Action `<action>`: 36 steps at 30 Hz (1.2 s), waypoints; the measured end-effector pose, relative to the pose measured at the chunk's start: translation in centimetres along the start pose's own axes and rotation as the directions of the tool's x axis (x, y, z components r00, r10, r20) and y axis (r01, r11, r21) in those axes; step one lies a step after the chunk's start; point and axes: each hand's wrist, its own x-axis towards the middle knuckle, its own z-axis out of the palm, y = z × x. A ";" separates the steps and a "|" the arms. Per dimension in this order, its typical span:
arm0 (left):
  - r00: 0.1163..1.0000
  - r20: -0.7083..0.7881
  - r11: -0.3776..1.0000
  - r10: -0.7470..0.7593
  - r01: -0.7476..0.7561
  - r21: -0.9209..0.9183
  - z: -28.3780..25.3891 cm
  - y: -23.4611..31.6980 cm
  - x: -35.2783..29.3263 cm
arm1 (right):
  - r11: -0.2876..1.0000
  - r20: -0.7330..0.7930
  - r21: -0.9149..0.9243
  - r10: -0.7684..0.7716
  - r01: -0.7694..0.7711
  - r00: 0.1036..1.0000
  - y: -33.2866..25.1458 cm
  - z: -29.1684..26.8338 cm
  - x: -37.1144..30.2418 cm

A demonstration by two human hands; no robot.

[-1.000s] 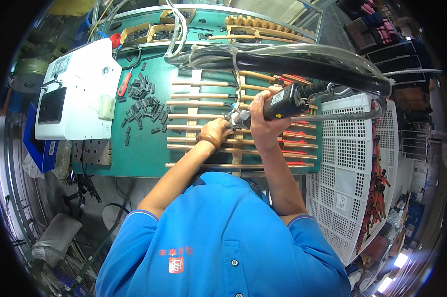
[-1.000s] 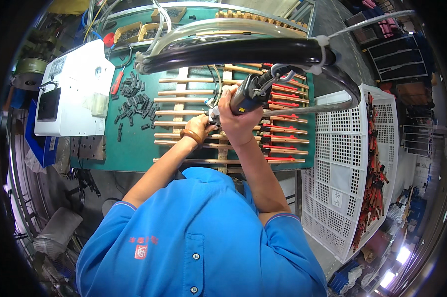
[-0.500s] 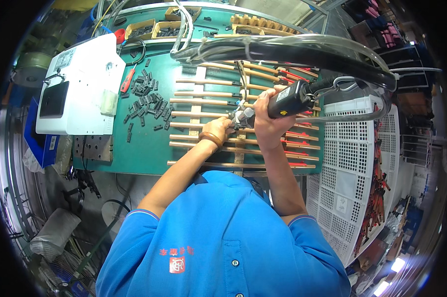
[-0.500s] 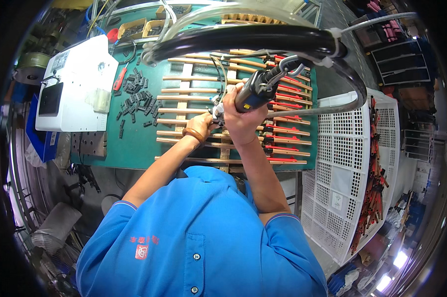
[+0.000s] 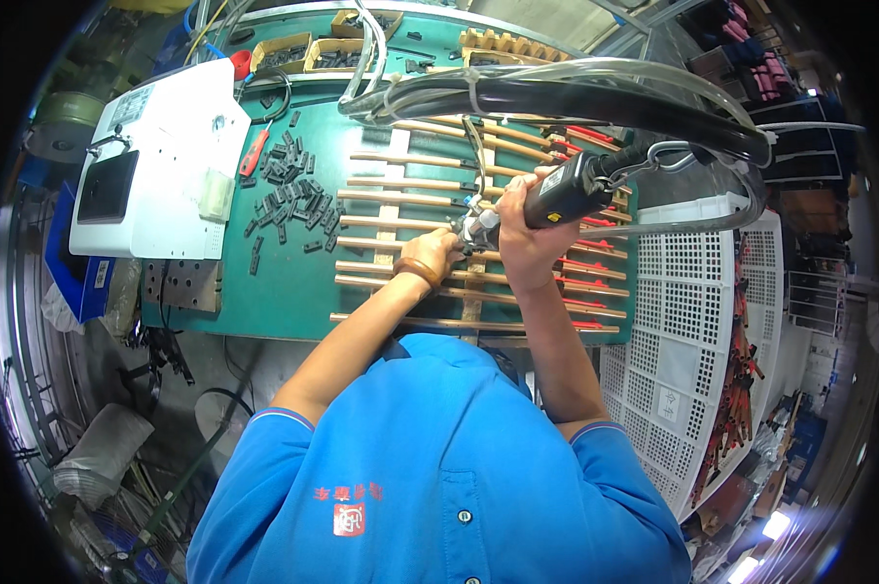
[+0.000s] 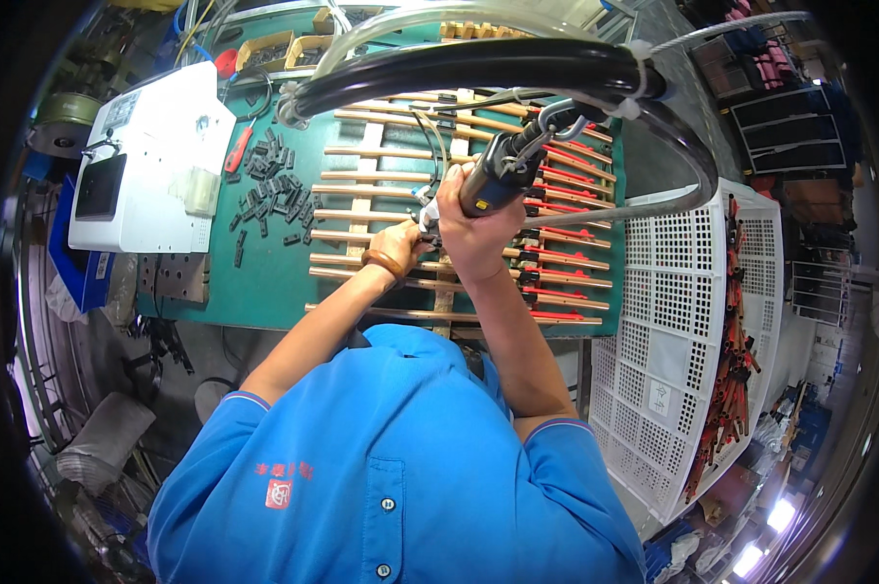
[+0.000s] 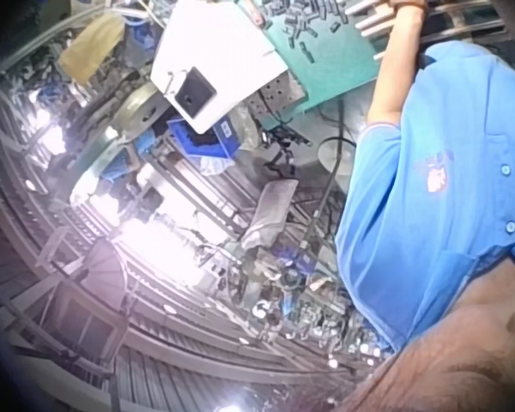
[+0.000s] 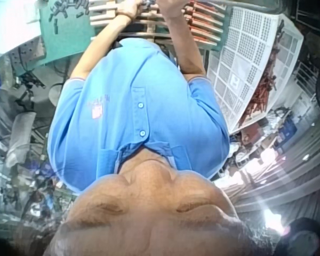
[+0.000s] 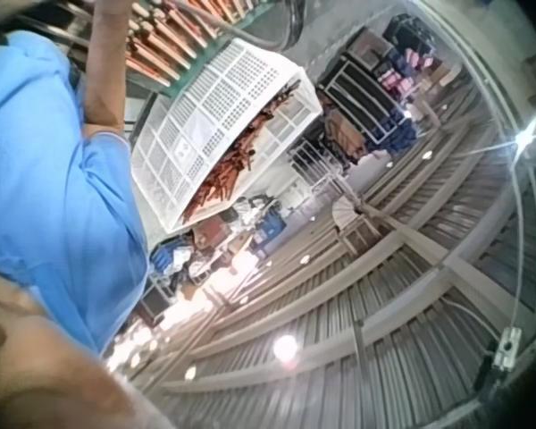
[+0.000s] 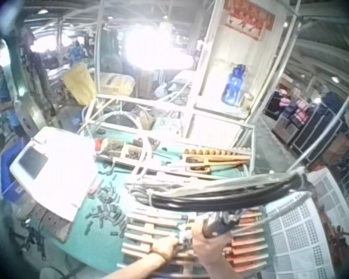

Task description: The person uses a handheld tool to attach small black components to the ends of wooden dowels arranged on a green workbench. After completing the attachments, the person gathers the dowels and places them into a white plastic basket.

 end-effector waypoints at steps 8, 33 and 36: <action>1.000 0.011 1.000 -0.021 0.021 -0.023 -0.1 0.0 0.0 | 0.999 0.059 -0.014 0.032 -0.031 0.998 -0.1 -0.2 0.3; 0.997 -0.014 0.997 -0.073 0.073 -0.003 0.9 -0.7 -0.4 | 0.999 0.119 -0.037 0.045 -0.041 0.992 -2.6 1.3 2.4; 0.998 -0.004 0.997 -0.061 0.061 -0.036 1.2 -0.8 -0.2 | 0.999 0.089 0.030 0.029 -0.031 0.996 0.5 -0.2 2.0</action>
